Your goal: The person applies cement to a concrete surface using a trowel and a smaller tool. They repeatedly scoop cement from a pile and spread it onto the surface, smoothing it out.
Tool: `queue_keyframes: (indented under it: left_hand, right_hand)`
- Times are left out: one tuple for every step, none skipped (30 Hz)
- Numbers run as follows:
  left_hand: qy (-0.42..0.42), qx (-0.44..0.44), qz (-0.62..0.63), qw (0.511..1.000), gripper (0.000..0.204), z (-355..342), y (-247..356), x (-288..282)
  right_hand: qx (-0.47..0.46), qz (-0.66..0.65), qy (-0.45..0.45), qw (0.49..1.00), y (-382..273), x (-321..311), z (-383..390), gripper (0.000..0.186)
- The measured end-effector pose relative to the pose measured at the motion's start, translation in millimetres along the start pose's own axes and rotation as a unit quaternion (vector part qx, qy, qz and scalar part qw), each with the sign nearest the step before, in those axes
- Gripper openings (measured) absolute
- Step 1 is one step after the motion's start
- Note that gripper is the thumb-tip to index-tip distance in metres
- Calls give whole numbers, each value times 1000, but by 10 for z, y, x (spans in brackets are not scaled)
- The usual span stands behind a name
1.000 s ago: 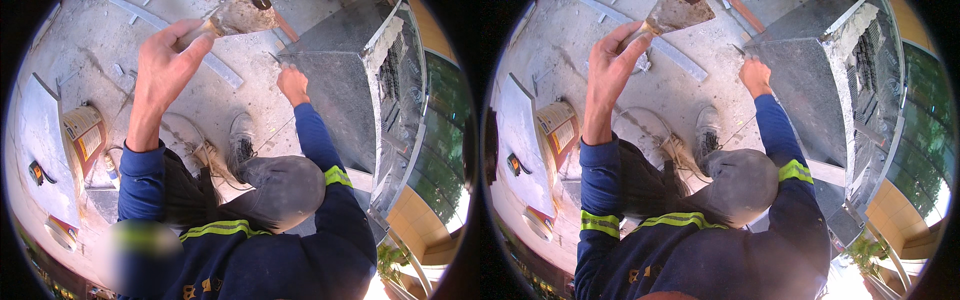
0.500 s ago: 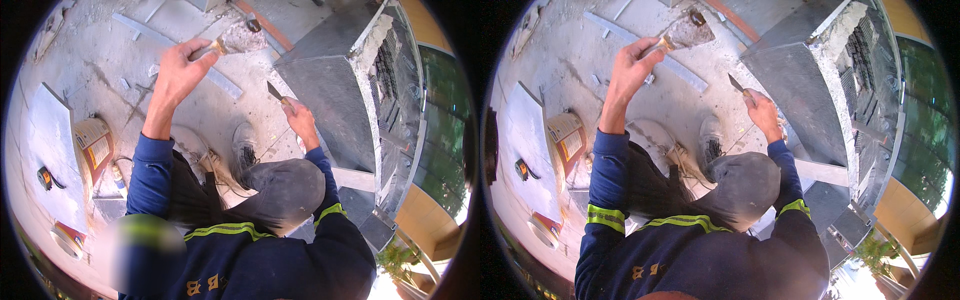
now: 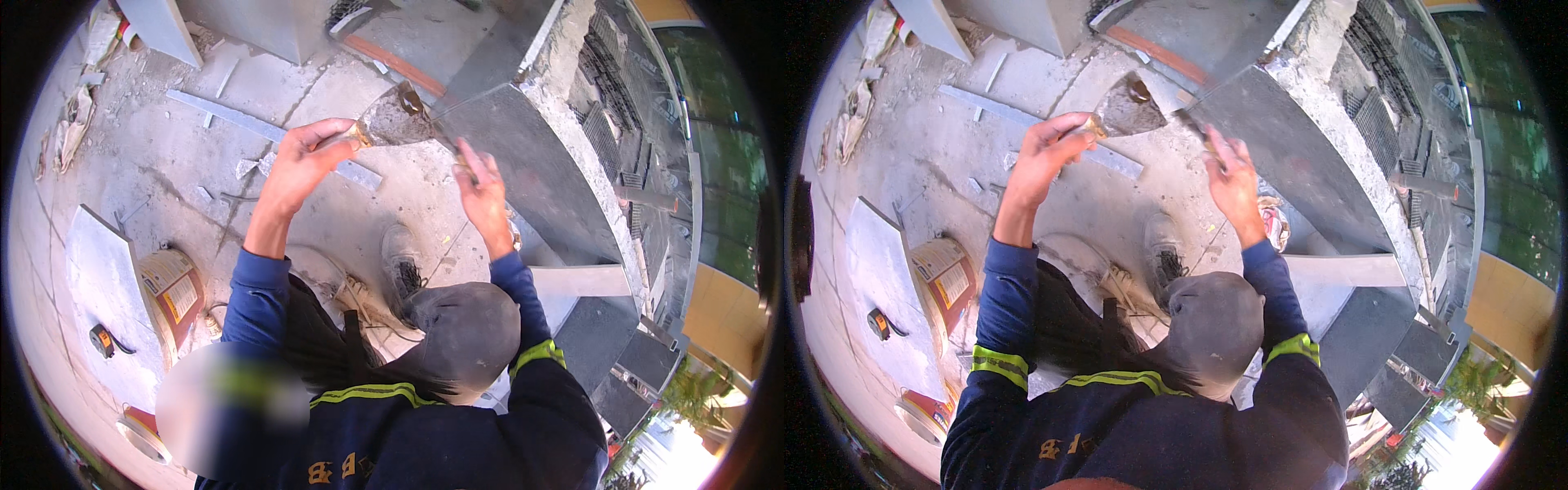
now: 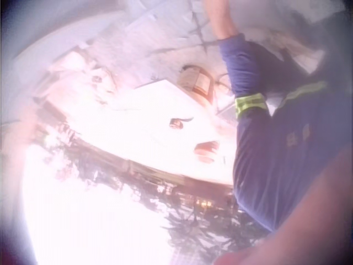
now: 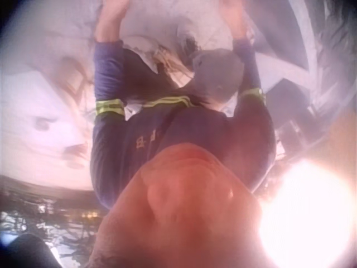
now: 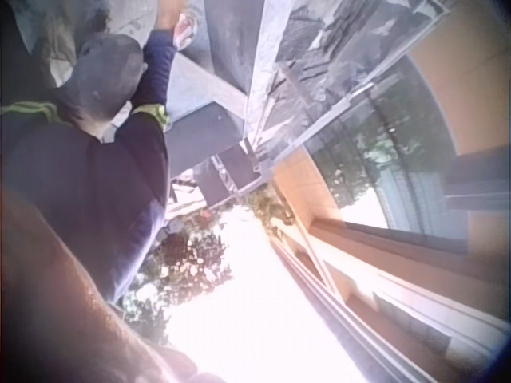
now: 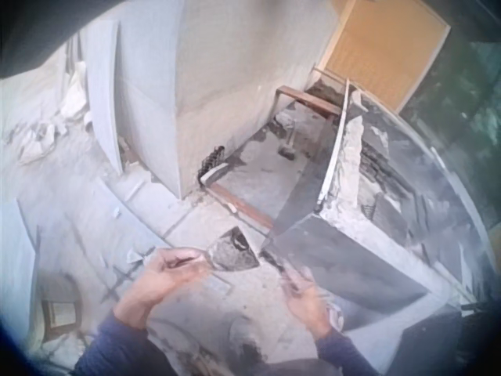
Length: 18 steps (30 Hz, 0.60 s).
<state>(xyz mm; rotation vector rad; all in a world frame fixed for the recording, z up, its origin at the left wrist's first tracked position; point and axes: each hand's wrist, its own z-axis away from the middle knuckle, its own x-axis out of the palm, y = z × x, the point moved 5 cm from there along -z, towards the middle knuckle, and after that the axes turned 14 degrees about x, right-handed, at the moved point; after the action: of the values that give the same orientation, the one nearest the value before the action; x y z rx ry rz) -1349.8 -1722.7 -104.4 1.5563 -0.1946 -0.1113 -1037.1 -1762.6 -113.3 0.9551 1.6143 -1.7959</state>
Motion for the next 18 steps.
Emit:
queue_keyframes:
  left_hand:
    - [9,11,-79,997,38,9,-28,-40]
    - [17,21,-157,987,39,4,-48,-65]
    - [20,33,-232,972,39,11,-37,-73]
    - [22,36,-254,966,39,32,-32,-69]
    - [24,40,-276,960,38,50,-19,-61]
    - [26,45,-297,953,38,58,5,-56]
    - [24,56,-324,944,38,62,23,-57]
    - [22,66,-350,934,37,64,37,-58]
    - [20,77,-375,923,37,67,54,-55]
    - [18,79,-388,918,36,74,68,-49]
    - [15,81,-401,912,35,81,85,-40]
    - [13,84,-415,906,34,85,97,-28]
    - [13,94,-426,900,33,90,104,-13]
    - [14,105,-437,893,33,96,109,2]
    - [15,116,-448,886,32,99,125,17]
    - [5,109,-450,886,32,103,129,29]
    - [-5,103,-452,886,32,107,145,38]
    - [-15,96,-453,886,33,108,149,50]
  right_hand:
    - [32,-10,9,999,-23,-83,72,47]
    - [65,-20,19,998,-49,-139,116,46]
    - [68,-37,19,997,-92,-159,157,44]
    - [71,-55,19,996,-128,-175,192,42]
    - [74,-72,19,994,-176,-202,224,41]
    - [140,-156,-18,978,-250,-189,246,37]
    - [118,-145,-24,982,-275,-181,259,36]
    - [95,-134,-29,986,-291,-168,264,35]
    - [72,-123,-35,989,-310,-162,262,34]
    - [46,-100,-34,993,-347,-175,256,33]
    - [21,-78,-33,996,-398,-199,246,32]
    - [-6,-55,-32,998,-438,-208,240,31]
    - [-7,-62,-30,998,-440,-200,239,31]
    - [-8,-68,-29,997,-441,-188,240,31]
    - [-10,-74,-26,997,-443,-178,236,31]
    - [-8,-73,-24,997,-439,-161,230,31]
    - [-6,-72,-22,997,-432,-139,226,30]
    - [-4,-70,-20,997,-423,-116,220,30]
